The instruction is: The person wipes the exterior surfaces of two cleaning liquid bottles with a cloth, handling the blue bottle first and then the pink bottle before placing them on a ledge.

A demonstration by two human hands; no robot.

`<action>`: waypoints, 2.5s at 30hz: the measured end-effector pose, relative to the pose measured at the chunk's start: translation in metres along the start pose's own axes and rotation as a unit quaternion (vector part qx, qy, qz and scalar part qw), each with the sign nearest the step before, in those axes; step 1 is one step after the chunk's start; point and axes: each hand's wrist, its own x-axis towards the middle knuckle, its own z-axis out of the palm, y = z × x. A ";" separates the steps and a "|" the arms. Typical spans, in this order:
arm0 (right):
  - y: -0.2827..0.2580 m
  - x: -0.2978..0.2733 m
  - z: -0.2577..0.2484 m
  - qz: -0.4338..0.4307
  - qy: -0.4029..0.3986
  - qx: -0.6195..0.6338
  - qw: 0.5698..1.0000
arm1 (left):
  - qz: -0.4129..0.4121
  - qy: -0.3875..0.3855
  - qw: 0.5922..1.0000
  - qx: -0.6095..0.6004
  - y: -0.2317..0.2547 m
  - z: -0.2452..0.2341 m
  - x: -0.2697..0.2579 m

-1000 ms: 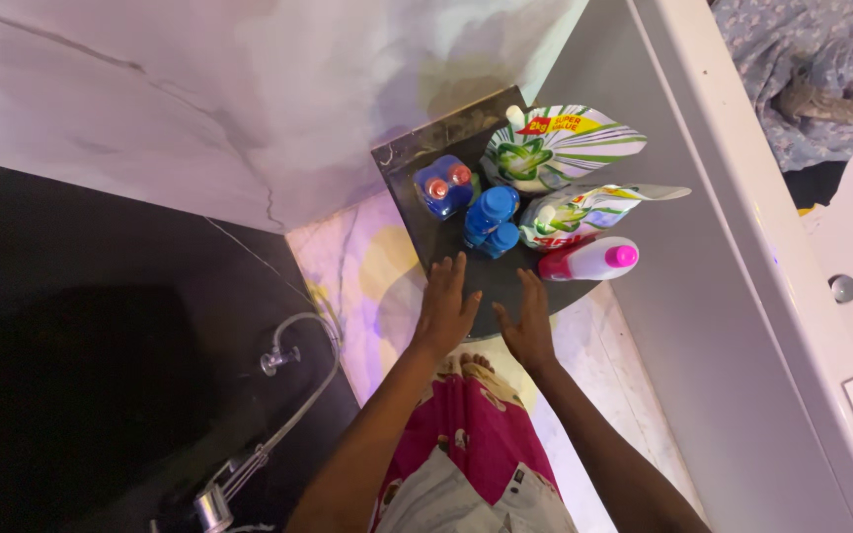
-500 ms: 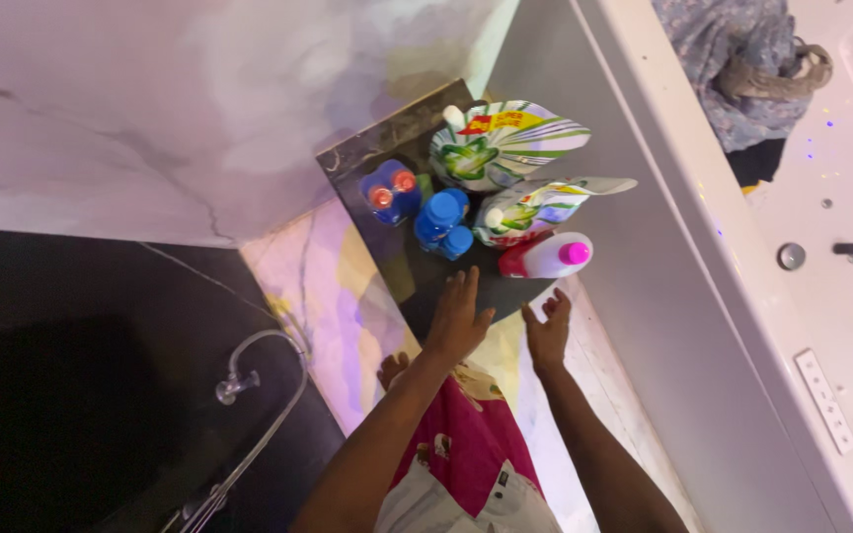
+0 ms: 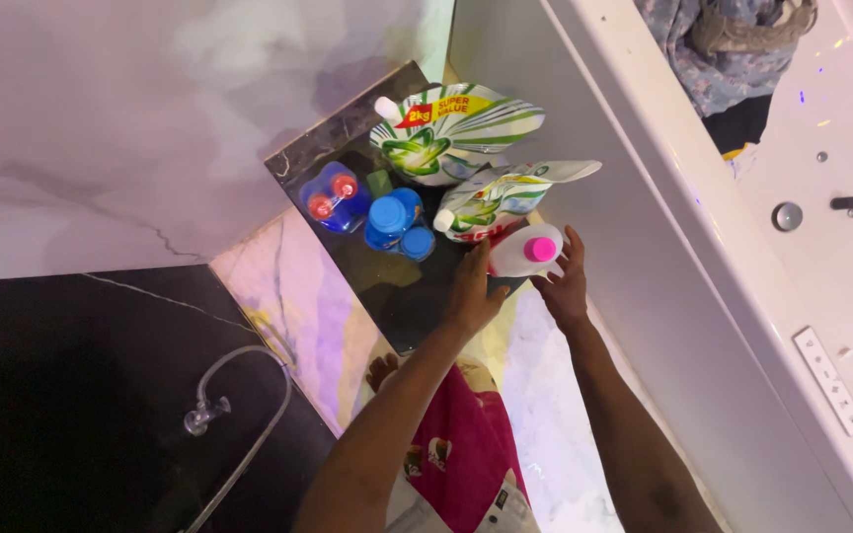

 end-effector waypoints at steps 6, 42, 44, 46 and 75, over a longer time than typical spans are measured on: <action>0.020 0.023 0.008 -0.011 -0.085 0.121 0.989 | -0.012 0.021 0.999 -0.041 -0.029 0.022 0.007; 0.047 0.021 0.010 -0.089 -0.126 -0.023 0.988 | -0.071 0.029 0.989 -0.128 -0.063 0.031 0.000; 0.038 0.015 0.010 -0.074 -0.131 -0.004 0.989 | -0.058 0.041 0.989 -0.130 -0.062 0.030 -0.004; 0.029 0.009 0.011 -0.066 -0.130 -0.006 0.989 | -0.056 0.046 0.988 -0.133 -0.060 0.027 -0.006; -0.177 -0.104 -0.017 -0.266 -0.126 -0.002 0.956 | 0.017 -0.020 0.993 -0.111 0.171 -0.181 -0.063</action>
